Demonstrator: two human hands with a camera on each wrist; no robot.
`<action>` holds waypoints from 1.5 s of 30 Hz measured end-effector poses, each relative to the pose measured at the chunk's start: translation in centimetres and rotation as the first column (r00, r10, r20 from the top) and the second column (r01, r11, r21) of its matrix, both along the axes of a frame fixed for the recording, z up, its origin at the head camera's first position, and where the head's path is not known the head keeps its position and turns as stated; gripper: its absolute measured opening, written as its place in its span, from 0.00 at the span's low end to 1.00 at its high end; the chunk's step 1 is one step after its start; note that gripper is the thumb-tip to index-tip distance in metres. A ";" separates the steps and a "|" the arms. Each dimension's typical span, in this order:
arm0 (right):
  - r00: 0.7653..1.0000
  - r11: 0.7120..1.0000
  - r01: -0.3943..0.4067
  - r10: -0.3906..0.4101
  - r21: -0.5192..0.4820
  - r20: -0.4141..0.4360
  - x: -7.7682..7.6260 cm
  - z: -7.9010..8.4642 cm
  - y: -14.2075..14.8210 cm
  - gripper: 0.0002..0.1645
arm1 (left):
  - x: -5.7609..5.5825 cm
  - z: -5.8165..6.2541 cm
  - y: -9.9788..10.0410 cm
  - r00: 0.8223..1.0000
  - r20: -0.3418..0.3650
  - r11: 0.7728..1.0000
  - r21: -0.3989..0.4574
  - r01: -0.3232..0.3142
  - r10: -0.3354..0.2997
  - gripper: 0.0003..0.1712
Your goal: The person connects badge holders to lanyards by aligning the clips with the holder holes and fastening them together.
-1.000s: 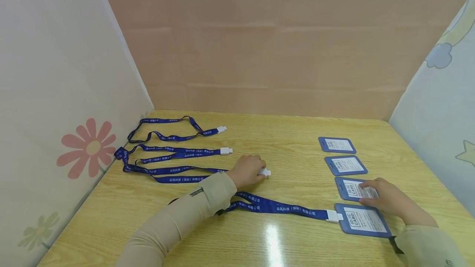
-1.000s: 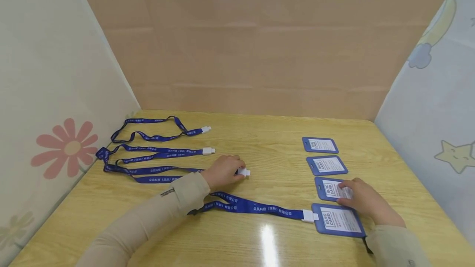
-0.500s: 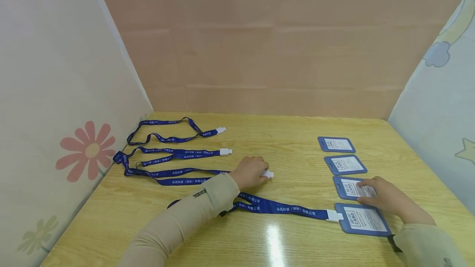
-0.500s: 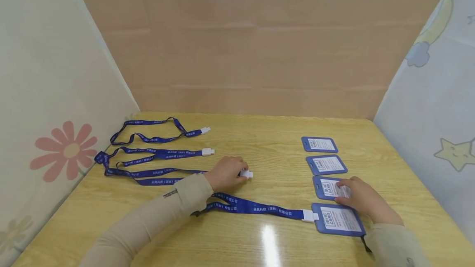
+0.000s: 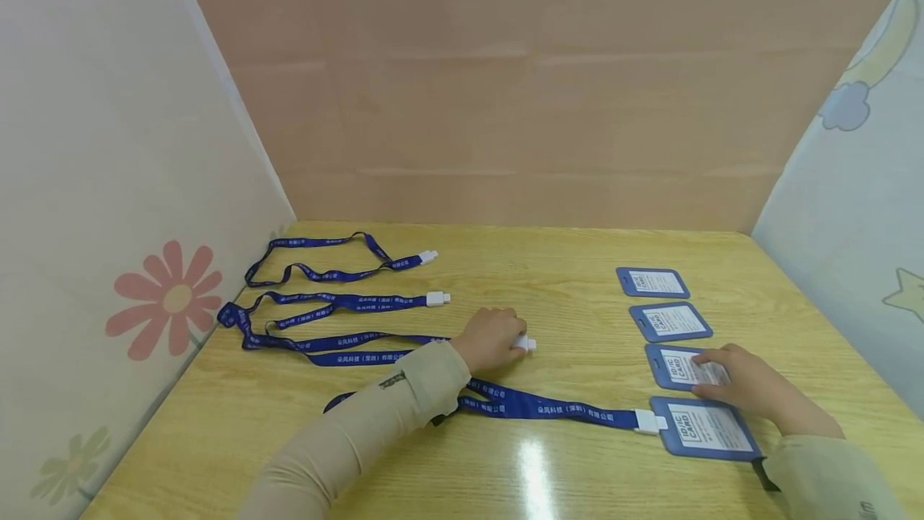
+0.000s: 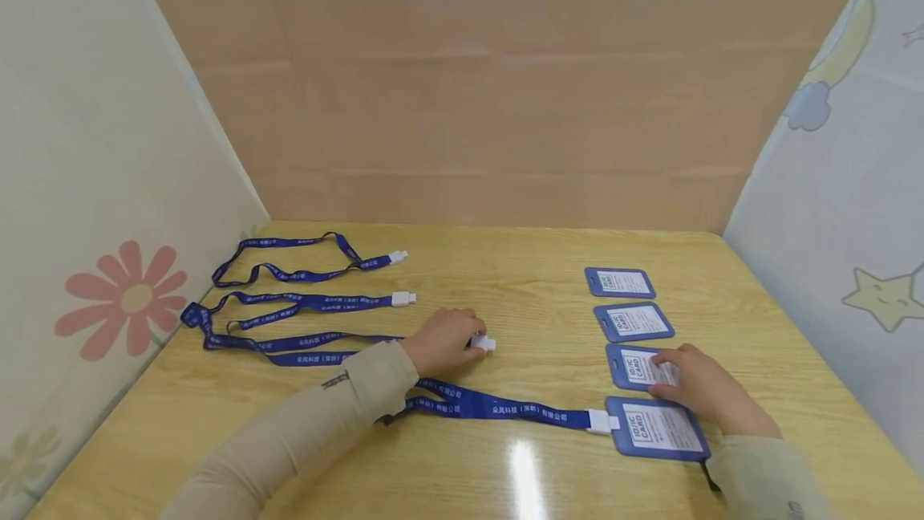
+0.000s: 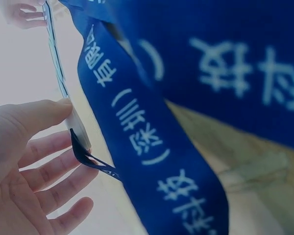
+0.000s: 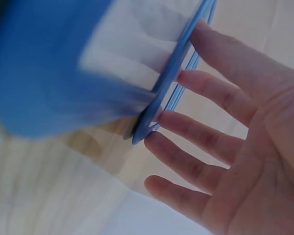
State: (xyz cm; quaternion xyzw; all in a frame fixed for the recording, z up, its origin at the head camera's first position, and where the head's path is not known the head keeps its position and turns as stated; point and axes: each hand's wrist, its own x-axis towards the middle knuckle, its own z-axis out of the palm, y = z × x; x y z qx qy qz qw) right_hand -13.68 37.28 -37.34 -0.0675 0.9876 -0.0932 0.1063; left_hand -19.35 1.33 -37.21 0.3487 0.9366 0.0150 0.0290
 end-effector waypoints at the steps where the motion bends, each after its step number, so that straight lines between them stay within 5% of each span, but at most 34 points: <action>1: 1.000 1.000 0.002 -0.002 0.001 0.003 0.0 0.0 -0.1 0.36 | 0.0 0.0 0.0 1.000 0.001 1.000 0.004 0.000 0.000 0.15; 45: 0.997 1.000 0.017 -0.018 0.019 0.074 -0.5 0.8 -0.9 0.33 | 0.3 1.2 3.6 0.995 -0.039 0.993 -0.078 0.094 -0.097 0.14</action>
